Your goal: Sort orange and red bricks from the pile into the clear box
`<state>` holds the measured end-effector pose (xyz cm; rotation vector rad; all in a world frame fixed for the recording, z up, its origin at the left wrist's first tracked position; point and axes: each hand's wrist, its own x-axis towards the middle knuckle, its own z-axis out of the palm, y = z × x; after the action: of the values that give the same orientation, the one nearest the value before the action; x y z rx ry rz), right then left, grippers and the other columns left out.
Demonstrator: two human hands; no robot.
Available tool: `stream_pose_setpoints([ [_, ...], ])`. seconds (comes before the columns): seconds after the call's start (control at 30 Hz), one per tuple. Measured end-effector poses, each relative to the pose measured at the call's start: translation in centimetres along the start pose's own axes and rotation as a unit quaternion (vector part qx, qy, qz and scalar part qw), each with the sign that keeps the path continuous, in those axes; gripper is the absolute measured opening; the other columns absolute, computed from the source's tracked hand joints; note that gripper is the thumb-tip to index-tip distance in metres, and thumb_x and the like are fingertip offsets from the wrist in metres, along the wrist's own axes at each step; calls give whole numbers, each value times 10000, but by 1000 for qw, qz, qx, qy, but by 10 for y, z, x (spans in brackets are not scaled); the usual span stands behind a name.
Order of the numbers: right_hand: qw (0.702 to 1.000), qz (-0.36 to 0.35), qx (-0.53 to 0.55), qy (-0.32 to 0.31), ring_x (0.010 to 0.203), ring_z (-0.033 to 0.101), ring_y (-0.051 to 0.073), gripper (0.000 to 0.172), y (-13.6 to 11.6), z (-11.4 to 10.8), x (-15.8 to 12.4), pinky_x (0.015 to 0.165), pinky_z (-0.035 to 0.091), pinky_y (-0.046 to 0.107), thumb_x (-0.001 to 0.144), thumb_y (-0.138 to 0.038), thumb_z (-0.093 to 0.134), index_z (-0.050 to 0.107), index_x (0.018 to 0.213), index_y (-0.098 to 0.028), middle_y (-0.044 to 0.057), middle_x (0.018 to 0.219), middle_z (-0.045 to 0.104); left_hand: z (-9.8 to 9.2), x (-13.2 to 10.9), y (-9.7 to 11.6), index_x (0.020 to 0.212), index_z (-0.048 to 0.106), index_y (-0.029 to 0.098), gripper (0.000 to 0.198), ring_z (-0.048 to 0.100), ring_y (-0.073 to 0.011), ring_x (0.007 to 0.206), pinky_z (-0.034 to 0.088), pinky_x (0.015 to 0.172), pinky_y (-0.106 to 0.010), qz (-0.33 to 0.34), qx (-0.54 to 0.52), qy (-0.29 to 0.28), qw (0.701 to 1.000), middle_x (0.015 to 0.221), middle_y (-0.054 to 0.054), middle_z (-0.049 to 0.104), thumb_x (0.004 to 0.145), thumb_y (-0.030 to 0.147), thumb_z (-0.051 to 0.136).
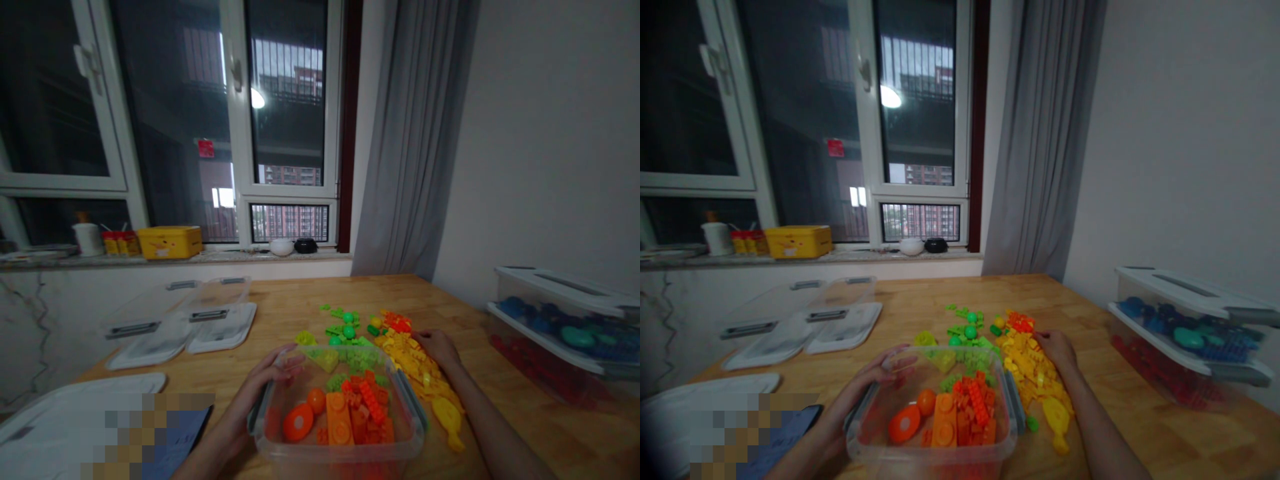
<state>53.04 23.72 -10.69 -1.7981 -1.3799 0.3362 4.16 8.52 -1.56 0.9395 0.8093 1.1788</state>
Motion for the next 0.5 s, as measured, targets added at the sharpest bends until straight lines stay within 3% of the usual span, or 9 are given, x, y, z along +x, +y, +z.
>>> stream_pose_setpoints([
  [0.2, 999, -7, 10, 53, 990, 775, 353, 459, -12, -14, -3, 829, 550, 406, 864, -474, 600, 857, 1041, -137, 184, 1086, 834, 5, -2, 4, 1295, 757, 236, 570, 601, -322, 1423, 371, 1248, -418, 9, 17, 11, 1000, 1431, -64, 744, 729, 178, 717],
  [0.33, 983, -17, 168, 69, 977, 753, 345, 443, -50, -20, -18, 866, 558, 418, 767, -556, 731, 864, 949, -175, 143, 1009, 844, 4, -2, 5, 1343, 728, 241, 600, 622, -322, 1401, 390, 1235, -425, -5, 10, 6, 1000, 1417, -67, 753, 747, 179, 701],
  [0.4, 957, -24, 288, 23, 976, 741, 315, 446, -74, -18, -32, 865, 559, 393, 700, -583, 826, 861, 931, -204, 111, 1013, 843, 3, 0, 3, 1382, 699, 241, 622, 638, -327, 1384, 402, 1226, -439, -6, -3, -14, 1000, 1400, -80, 761, 763, 176, 688],
  [0.5, 900, -17, 423, -107, 856, 711, 231, 483, -107, -8, -58, 776, 546, 328, 645, -608, 929, 853, 927, -223, 72, 984, 828, 0, 2, -1, 1393, 687, 235, 616, 624, -325, 1400, 400, 1228, -437, 2, -3, -26, 1000, 1416, -92, 750, 780, 173, 686],
])
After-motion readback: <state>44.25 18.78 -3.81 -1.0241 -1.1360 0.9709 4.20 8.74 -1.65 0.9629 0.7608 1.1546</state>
